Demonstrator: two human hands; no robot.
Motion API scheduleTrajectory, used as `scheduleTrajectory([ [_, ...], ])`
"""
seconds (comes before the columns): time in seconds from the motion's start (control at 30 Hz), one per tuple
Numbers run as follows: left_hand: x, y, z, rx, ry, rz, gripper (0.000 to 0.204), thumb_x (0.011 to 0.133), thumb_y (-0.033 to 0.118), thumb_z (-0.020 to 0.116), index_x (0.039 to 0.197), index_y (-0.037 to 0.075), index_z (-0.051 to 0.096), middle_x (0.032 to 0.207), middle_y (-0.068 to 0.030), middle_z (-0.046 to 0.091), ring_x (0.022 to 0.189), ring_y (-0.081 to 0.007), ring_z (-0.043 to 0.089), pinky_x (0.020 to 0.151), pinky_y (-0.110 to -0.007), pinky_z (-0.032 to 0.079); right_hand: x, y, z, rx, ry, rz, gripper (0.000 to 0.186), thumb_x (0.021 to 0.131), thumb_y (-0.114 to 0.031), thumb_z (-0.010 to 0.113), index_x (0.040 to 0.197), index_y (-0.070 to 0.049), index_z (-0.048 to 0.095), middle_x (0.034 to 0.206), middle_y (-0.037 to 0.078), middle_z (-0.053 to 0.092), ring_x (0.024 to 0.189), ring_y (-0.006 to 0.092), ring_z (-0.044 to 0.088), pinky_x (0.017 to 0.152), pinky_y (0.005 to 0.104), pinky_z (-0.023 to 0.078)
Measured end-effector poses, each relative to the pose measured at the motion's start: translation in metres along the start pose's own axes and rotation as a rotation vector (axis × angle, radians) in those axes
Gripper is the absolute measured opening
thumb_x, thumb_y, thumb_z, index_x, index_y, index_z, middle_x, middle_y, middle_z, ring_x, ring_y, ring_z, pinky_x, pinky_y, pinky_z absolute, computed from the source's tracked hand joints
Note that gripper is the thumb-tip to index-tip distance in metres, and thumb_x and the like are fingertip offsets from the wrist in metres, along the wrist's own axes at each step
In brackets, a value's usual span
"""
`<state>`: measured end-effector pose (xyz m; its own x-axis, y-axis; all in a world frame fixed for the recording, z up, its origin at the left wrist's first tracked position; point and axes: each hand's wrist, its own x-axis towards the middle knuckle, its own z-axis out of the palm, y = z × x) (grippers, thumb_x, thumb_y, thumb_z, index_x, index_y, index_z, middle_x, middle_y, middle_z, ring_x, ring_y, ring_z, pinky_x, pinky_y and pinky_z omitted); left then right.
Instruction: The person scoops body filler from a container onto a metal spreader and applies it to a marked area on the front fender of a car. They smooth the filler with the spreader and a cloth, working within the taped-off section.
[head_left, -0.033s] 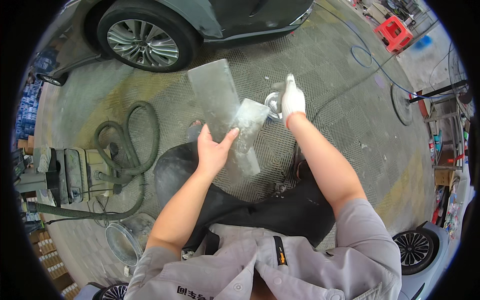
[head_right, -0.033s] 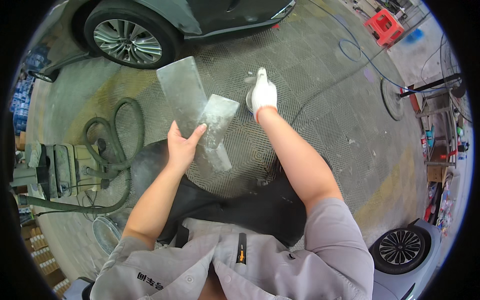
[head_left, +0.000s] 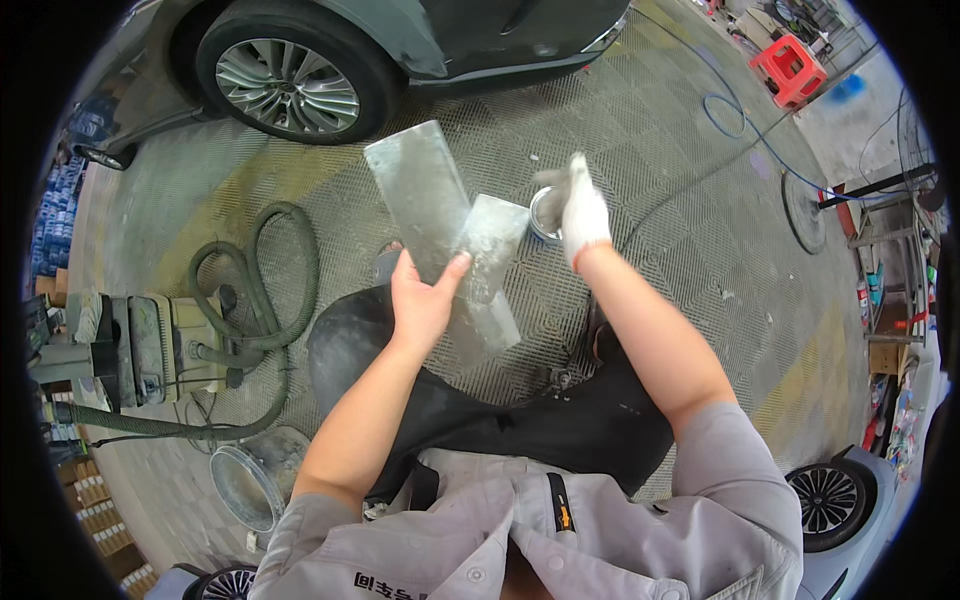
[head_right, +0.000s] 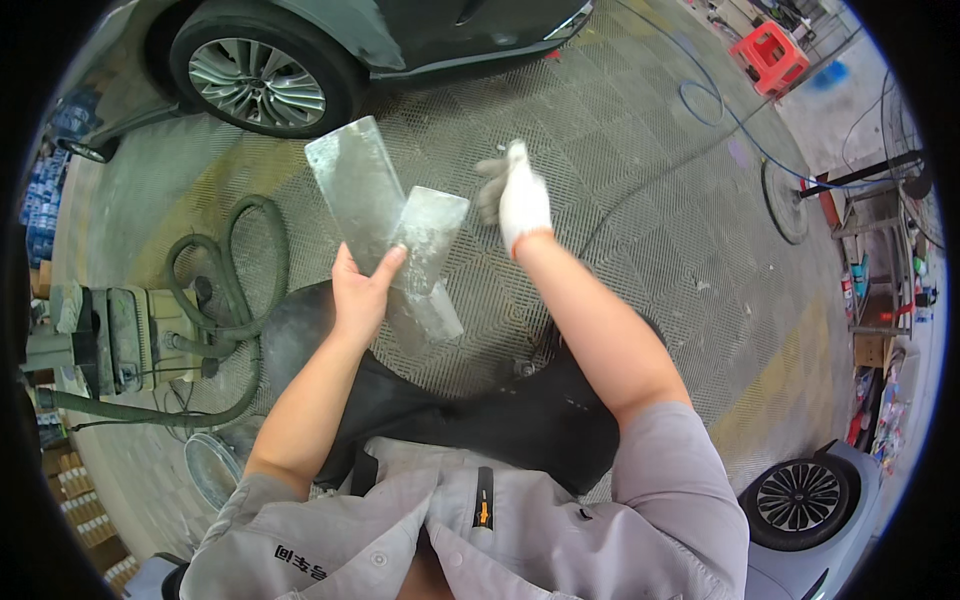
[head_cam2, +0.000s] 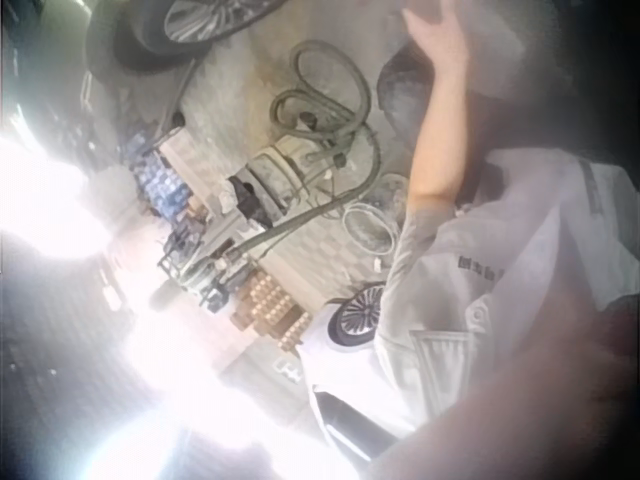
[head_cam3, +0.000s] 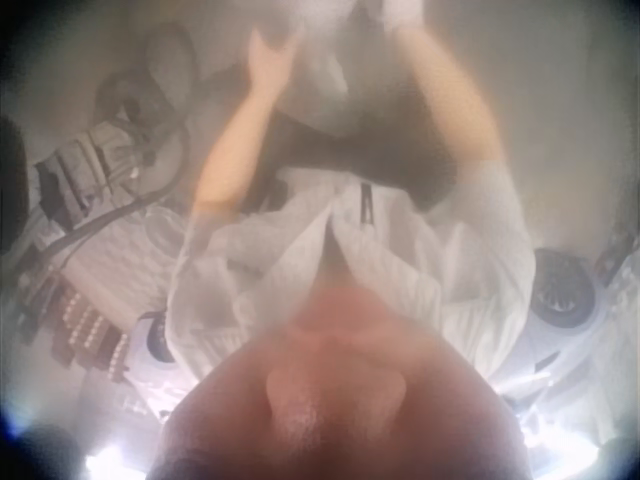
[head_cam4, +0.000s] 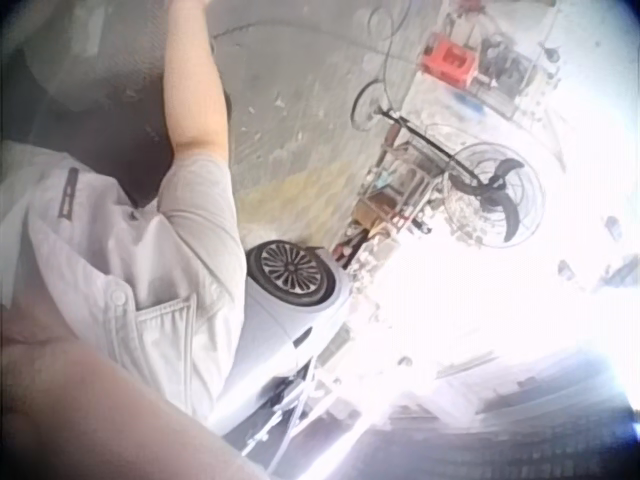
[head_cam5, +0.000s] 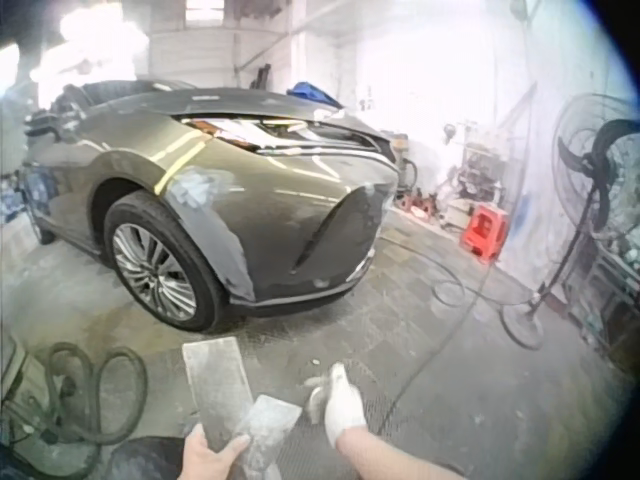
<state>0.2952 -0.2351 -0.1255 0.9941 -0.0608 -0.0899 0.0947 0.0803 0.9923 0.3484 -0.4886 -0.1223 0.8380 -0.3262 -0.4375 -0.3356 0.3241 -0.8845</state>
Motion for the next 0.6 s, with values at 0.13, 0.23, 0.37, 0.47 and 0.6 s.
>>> scheduleTrajectory([
  [0.13, 0.01, -0.003, 0.002, -0.055, -0.035, 0.063, 0.024, 0.112, 0.016, 0.071, 0.13, 0.001, 0.066, 0.124, -0.0069, 0.075, 0.111, -0.0123, 0.068, 0.1, -0.032, 0.054, -0.064, 0.031, 0.019, -0.267, -0.369, -0.04, 0.052, 0.108, -0.04, 0.073, 0.135, 0.005, 0.072, 0.125, 0.014, 0.079, 0.111, 0.0209, 0.071, 0.097, 0.0347, 0.056],
  [0.23, 0.013, -0.007, 0.007, 0.078, -0.028, 0.045, 0.027, 0.116, 0.026, 0.065, 0.126, 0.002, 0.07, 0.118, -0.0039, 0.076, 0.104, -0.0096, 0.067, 0.095, -0.029, 0.053, -0.058, 0.013, 0.011, -0.156, -0.233, -0.127, 0.039, 0.105, -0.023, 0.077, 0.128, 0.009, 0.074, 0.119, 0.013, 0.08, 0.106, 0.019, 0.074, 0.095, 0.0327, 0.057],
  [0.37, 0.014, -0.01, 0.009, 0.041, 0.015, -0.003, 0.028, 0.116, 0.028, 0.066, 0.125, 0.002, 0.071, 0.114, -0.0024, 0.076, 0.102, -0.0097, 0.067, 0.092, -0.029, 0.053, -0.05, -0.005, -0.001, 0.022, -0.024, -0.294, 0.025, 0.107, -0.013, 0.071, 0.117, 0.009, 0.075, 0.106, 0.012, 0.082, 0.094, 0.0168, 0.077, 0.085, 0.0315, 0.06],
  [0.47, 0.015, -0.011, 0.01, 0.057, 0.059, 0.002, 0.027, 0.115, 0.027, 0.067, 0.124, 0.002, 0.071, 0.116, -0.0028, 0.076, 0.102, -0.0107, 0.067, 0.093, -0.03, 0.054, -0.066, 0.006, 0.003, -0.567, -0.067, -0.236, 0.033, 0.104, -0.02, 0.074, 0.121, 0.009, 0.076, 0.108, 0.018, 0.083, 0.097, 0.02, 0.078, 0.09, 0.035, 0.06],
  [0.6, 0.014, -0.014, 0.012, 0.024, 0.123, -0.008, 0.028, 0.114, 0.024, 0.068, 0.125, -0.001, 0.072, 0.118, -0.0058, 0.078, 0.106, -0.0132, 0.068, 0.098, -0.031, 0.054, -0.09, 0.018, 0.006, -0.504, -0.318, -0.315, 0.033, 0.102, -0.022, 0.074, 0.12, 0.006, 0.077, 0.108, 0.022, 0.083, 0.101, 0.0249, 0.081, 0.089, 0.0375, 0.061],
])
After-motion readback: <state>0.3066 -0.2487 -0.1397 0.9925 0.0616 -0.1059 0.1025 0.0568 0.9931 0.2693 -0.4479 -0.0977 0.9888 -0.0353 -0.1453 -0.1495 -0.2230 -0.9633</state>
